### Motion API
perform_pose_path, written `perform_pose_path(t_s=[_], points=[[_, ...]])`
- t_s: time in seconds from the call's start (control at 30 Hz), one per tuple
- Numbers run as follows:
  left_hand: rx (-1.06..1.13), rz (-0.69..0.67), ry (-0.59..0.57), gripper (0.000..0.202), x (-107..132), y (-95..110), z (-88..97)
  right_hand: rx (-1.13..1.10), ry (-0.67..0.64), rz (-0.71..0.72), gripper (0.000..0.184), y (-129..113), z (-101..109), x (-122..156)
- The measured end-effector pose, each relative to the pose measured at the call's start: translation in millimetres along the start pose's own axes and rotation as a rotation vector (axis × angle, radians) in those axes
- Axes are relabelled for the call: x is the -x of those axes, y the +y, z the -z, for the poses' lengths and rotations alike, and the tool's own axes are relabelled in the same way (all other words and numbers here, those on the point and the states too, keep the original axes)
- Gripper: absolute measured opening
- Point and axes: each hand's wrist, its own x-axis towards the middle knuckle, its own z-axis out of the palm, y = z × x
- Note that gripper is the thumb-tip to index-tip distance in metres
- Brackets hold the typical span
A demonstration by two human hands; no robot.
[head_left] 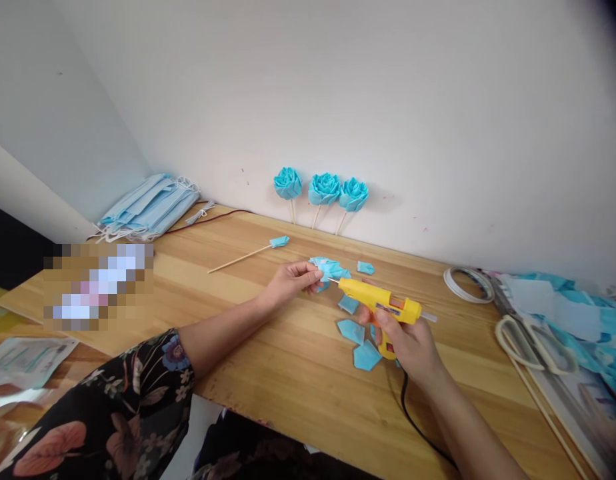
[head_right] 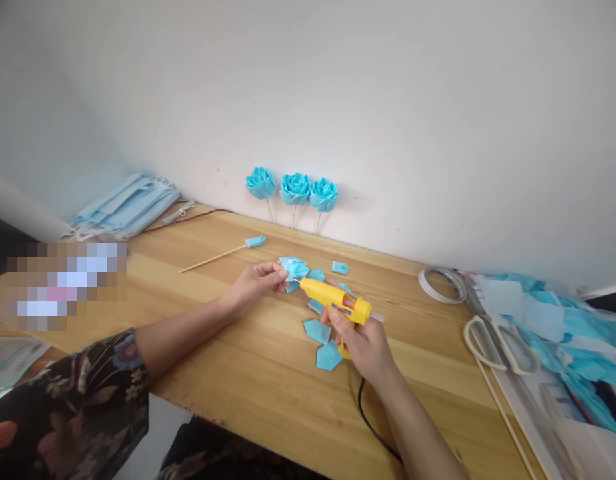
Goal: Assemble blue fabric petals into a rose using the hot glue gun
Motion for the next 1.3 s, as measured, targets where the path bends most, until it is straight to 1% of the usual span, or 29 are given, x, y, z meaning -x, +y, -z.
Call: perform_pose_path(t_s=[0.27,0.37,0.47,0.63,1.0,1.3], points=[[0.016,0.014,-0.009,0.045,0.9,0.1,-0.9,0.066,-0.013,-0.019,0.047,-5.4,0.1,-0.3],[0.015,0.014,-0.014,0.046,1.5,1.3,-1.0,0.086,0.001,-0.015,0.048,-7.7,-0.2,-0.3],[0.015,0.008,-0.021,0.046,1.5,1.2,-0.7,0.116,0.018,-0.013,0.049,-7.3,0.5,-0.4],[0.018,-0.002,-0.034,0.047,1.5,-0.1,-0.7,0.183,0.005,0.011,0.049,-4.8,2.6,-0.5],[0.027,0.001,-0.032,0.047,1.2,1.7,-0.5,0.178,0.068,0.019,0.044,-11.4,-1.3,-2.1],[0.033,-0.008,-0.045,0.046,0.1,-1.7,1.3,0.164,0.127,-0.052,0.040,-10.8,2.0,-2.8]])
